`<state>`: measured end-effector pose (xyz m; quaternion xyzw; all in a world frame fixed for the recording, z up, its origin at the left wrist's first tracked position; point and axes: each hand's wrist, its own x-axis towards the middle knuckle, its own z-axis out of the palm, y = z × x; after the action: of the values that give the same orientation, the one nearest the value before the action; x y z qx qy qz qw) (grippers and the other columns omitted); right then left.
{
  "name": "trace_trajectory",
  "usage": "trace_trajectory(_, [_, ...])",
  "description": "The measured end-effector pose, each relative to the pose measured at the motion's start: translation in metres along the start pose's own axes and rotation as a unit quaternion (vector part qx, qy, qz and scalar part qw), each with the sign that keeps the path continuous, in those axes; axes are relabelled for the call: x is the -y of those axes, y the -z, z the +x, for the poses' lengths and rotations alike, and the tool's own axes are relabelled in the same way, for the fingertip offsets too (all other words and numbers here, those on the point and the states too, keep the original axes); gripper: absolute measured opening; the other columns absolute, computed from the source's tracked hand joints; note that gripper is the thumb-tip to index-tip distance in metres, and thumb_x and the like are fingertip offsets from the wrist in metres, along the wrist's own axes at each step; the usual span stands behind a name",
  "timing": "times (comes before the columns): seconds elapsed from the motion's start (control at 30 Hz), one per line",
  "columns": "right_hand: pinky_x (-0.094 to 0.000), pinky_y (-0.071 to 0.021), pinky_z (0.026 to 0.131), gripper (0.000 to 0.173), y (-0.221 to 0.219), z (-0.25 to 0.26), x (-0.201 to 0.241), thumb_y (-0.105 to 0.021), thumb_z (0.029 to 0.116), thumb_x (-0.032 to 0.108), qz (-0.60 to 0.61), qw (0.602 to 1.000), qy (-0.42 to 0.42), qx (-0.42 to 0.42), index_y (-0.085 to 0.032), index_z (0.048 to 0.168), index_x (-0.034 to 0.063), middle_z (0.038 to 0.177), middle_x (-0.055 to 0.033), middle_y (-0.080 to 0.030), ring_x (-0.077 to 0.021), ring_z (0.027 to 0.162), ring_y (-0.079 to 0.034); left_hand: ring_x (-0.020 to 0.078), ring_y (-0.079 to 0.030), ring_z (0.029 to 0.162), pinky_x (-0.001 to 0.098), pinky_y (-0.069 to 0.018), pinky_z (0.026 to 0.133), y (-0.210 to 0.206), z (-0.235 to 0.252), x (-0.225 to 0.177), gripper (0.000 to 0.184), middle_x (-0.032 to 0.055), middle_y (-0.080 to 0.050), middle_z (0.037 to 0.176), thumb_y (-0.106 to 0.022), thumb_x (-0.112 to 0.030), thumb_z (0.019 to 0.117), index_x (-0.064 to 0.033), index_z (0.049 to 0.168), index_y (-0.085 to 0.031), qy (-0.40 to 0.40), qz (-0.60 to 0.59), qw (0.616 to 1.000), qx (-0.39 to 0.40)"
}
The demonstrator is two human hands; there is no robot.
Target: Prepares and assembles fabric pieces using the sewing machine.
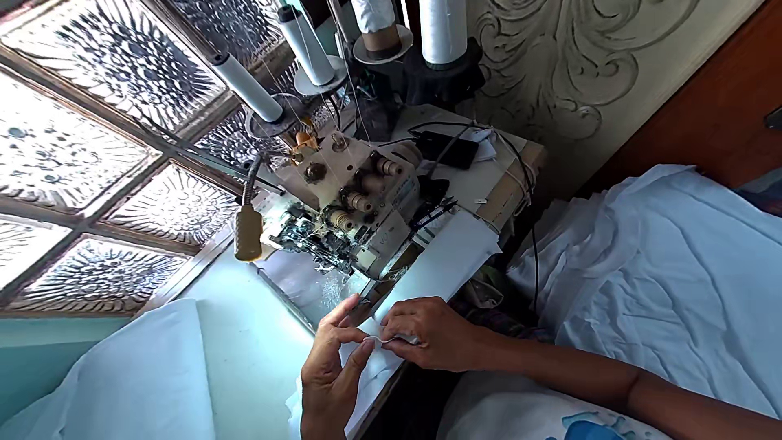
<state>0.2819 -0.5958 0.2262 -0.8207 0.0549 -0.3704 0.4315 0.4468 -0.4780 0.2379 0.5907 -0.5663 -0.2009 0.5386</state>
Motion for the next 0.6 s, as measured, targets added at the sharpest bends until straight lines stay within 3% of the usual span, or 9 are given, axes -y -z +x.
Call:
trace_trajectory(0.13, [-0.0297, -0.0566, 0.076, 0.007, 0.0001, -0.0012, 0.0027, -0.069, 0.0881, 0.0, 0.016, 0.999, 0.015, 0.024, -0.074, 0.087, -0.0049, 0.09, -0.0179, -0.072, -0.0237, 0.084, -0.071, 0.0144, -0.056, 0.134, 0.0349, -0.045, 0.113, 0.0056, -0.0018, 0.0027, 0.016, -0.0037, -0.066, 0.136, -0.062, -0.035, 0.1006, -0.0235, 0.092, -0.068, 0.009, -0.069, 0.994, 0.082])
trace_trajectory(0.27, [-0.0299, -0.0564, 0.077, 0.006, -0.0001, -0.0002, 0.0041, -0.069, 0.0874, -0.001, 0.023, 0.999, 0.025, 0.037, -0.074, 0.087, -0.0048, 0.091, -0.0182, -0.072, -0.0244, 0.085, -0.071, 0.0097, -0.062, 0.122, 0.0272, -0.0509, 0.104, 0.0088, -0.0052, 0.002, 0.01, -0.0069, -0.07, 0.125, -0.066, -0.031, 0.0991, -0.0244, 0.097, -0.073, 0.005, -0.095, 0.992, 0.084])
trace_trajectory(0.47, [-0.0304, -0.056, 0.076, 0.006, -0.0025, 0.004, 0.0058, -0.069, 0.088, -0.001, 0.027, 0.999, 0.022, 0.037, -0.074, 0.087, -0.0048, 0.09, -0.0179, -0.072, -0.0246, 0.084, -0.071, 0.0035, -0.068, 0.102, 0.0197, -0.0558, 0.09, 0.0086, -0.0049, -0.0033, 0.011, -0.0106, -0.073, 0.107, -0.071, -0.022, 0.0953, -0.0253, 0.104, -0.078, 0.003, -0.102, 0.994, 0.033])
trace_trajectory(0.6, [-0.0316, -0.0577, 0.081, 0.011, 0.0022, 0.0029, 0.0021, -0.068, 0.0919, 0.003, 0.034, 0.999, -0.019, 0.029, -0.075, 0.093, -0.0049, 0.098, -0.0177, -0.074, -0.023, 0.09, -0.072, 0.0014, -0.069, 0.095, 0.0192, -0.0578, 0.083, 0.0017, -0.0046, -0.0038, 0.008, -0.0119, -0.075, 0.102, -0.073, -0.023, 0.0932, -0.0247, 0.099, -0.078, 0.017, -0.093, 0.995, -0.037])
